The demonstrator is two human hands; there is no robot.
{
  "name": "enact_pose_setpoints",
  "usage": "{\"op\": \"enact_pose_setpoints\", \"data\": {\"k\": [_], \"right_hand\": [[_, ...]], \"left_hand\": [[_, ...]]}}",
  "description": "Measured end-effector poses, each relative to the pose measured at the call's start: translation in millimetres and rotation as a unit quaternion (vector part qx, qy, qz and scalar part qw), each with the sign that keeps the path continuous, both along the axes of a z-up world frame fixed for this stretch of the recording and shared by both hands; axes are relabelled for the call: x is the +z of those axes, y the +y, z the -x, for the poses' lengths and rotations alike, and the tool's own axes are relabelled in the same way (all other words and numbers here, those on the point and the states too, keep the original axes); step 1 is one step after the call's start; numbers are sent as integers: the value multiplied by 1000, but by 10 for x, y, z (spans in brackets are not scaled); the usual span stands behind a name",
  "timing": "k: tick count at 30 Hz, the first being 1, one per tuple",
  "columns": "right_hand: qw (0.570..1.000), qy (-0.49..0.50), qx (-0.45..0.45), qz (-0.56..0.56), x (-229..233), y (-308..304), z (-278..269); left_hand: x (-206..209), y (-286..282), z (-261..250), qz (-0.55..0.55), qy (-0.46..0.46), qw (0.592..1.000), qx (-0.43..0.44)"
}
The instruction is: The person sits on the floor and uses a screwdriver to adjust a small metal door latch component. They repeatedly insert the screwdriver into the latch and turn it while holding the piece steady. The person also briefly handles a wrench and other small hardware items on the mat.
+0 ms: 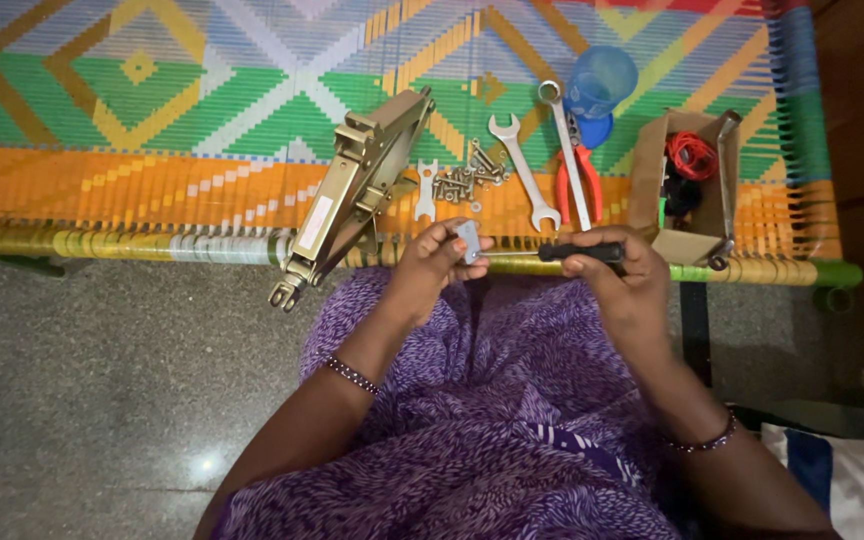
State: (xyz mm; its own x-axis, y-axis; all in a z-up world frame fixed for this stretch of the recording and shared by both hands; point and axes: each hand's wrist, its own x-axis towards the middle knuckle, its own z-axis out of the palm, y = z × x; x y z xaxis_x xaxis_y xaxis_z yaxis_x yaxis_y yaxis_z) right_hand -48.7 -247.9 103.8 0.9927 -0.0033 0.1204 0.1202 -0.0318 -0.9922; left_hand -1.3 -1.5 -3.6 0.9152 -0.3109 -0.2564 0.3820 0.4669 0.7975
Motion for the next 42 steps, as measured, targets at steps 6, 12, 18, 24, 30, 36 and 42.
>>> {"op": "enact_pose_setpoints", "data": {"k": [6,12,18,24,30,36,42], "right_hand": [[969,-123,111,182,145,-66,-19],[931,-195,225,213,180,-186,-164],[934,-193,228,196,83,-168,-158],[963,-173,94,187,19,14,-83],[966,-76,-51,243,1,82,19],[936,-60,-26,347,-15,35,30],[895,-243,122,355,-8,-19,-25]], "left_hand": [[-21,7,11,-19,13,1000,-12],[7,43,-13,-51,33,997,-54],[47,86,-21,-54,26,993,-99],[60,59,0,-45,6,998,-49],[124,-27,40,-54,-4,998,-31],[80,-84,126,-64,12,998,-24],[-1,-98,106,-64,18,998,-24]]}}
